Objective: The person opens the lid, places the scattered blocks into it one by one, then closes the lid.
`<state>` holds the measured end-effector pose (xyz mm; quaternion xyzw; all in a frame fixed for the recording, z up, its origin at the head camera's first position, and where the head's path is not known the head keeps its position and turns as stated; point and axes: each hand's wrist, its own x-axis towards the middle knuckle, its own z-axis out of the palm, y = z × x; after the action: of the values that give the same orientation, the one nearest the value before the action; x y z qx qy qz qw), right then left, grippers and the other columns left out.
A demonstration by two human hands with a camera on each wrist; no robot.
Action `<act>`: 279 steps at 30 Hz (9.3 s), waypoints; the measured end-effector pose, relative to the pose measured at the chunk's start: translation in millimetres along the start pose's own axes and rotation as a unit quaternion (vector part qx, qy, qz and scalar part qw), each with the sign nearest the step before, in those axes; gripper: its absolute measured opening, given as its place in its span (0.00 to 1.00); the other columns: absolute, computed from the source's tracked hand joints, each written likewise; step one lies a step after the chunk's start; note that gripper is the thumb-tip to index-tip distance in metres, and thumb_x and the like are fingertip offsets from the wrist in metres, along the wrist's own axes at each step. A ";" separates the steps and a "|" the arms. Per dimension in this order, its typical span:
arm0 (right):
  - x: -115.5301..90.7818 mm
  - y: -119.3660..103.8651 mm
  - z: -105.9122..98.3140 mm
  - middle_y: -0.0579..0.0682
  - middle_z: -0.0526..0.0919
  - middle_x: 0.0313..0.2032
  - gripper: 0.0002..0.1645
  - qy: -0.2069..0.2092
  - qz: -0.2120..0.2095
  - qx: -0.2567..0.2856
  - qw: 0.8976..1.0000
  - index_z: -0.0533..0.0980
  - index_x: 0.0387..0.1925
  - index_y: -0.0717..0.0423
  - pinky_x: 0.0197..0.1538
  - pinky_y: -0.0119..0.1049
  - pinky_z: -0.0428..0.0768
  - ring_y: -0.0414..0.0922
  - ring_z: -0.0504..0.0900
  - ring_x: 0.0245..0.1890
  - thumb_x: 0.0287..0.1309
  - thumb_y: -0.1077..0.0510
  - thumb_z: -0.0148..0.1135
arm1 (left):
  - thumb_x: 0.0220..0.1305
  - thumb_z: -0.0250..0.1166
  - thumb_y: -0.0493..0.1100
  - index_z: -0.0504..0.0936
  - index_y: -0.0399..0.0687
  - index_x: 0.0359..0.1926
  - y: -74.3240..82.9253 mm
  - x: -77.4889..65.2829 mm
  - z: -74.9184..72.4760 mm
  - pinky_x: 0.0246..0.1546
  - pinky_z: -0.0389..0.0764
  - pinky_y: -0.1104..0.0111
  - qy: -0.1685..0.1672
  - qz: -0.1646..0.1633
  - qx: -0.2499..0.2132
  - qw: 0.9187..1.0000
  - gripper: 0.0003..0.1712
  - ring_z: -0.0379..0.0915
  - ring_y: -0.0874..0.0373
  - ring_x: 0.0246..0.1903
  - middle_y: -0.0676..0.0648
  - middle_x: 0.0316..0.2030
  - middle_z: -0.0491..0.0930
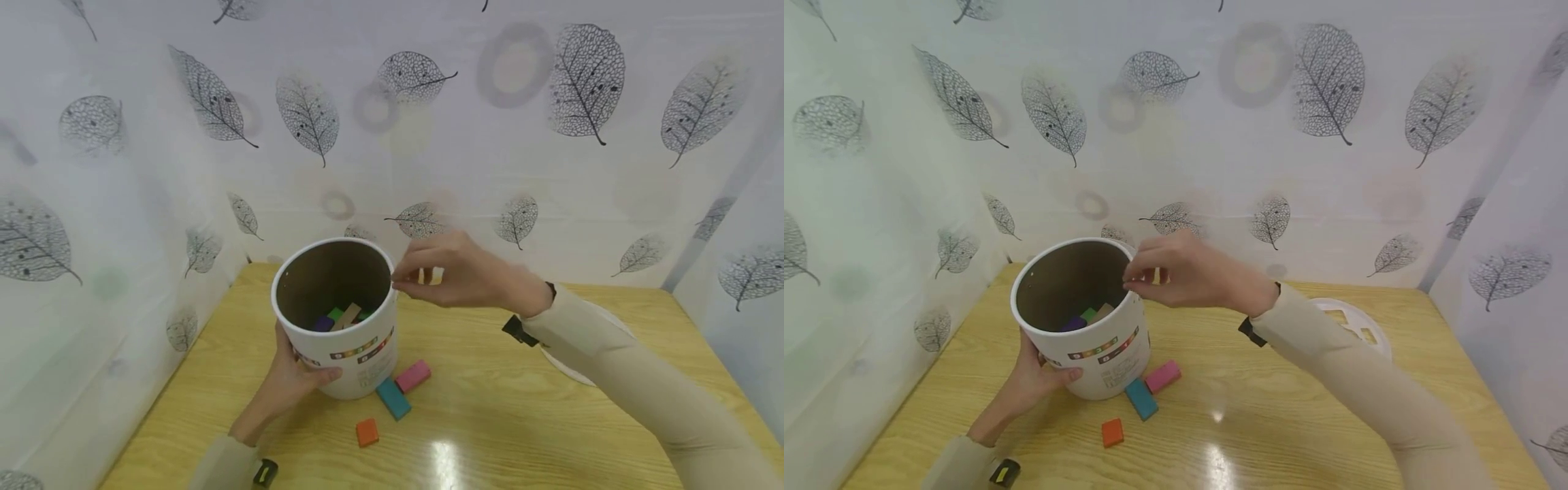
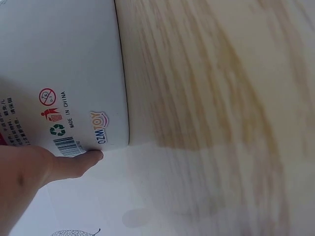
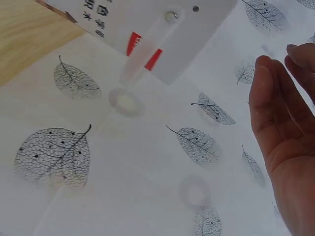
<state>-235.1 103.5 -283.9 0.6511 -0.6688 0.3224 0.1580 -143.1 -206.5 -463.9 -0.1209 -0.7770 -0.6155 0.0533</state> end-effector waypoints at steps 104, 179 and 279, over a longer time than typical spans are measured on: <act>-148.7 -13.7 39.5 0.58 0.86 0.47 0.36 0.173 0.214 0.046 0.960 0.79 0.59 0.63 0.41 0.35 0.90 0.33 0.83 0.53 0.46 0.81 0.70 | 0.49 0.81 0.35 0.29 0.71 0.80 -1.0 -6.2 1.1 0.70 0.47 0.24 0.003 -0.017 0.017 1.000 0.78 0.47 0.32 0.77 0.41 0.80 0.43; 50.9 22.9 44.0 0.53 0.86 0.45 0.26 -0.056 0.102 -0.044 0.992 0.81 0.61 0.56 0.38 0.37 0.86 0.46 0.80 0.37 0.60 0.66 0.69 | 0.50 0.79 0.34 0.29 0.68 0.80 -4.4 -2.9 -1.2 0.70 0.46 0.24 -0.009 -0.015 0.021 1.000 0.77 0.46 0.30 0.76 0.36 0.79 0.45; -134.7 -12.9 37.8 0.60 0.82 0.51 0.41 0.200 0.121 0.114 0.966 0.76 0.60 0.70 0.41 0.37 0.91 0.40 0.85 0.52 0.39 0.89 0.67 | 0.50 0.78 0.33 0.28 0.65 0.80 8.9 0.0 -2.9 0.70 0.50 0.25 0.003 -0.001 0.028 1.000 0.76 0.48 0.32 0.76 0.38 0.79 0.42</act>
<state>-200.9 183.8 -394.1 0.5014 -0.6562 0.5366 0.1732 -141.0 -207.4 -454.8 -0.1169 -0.7942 -0.5935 0.0581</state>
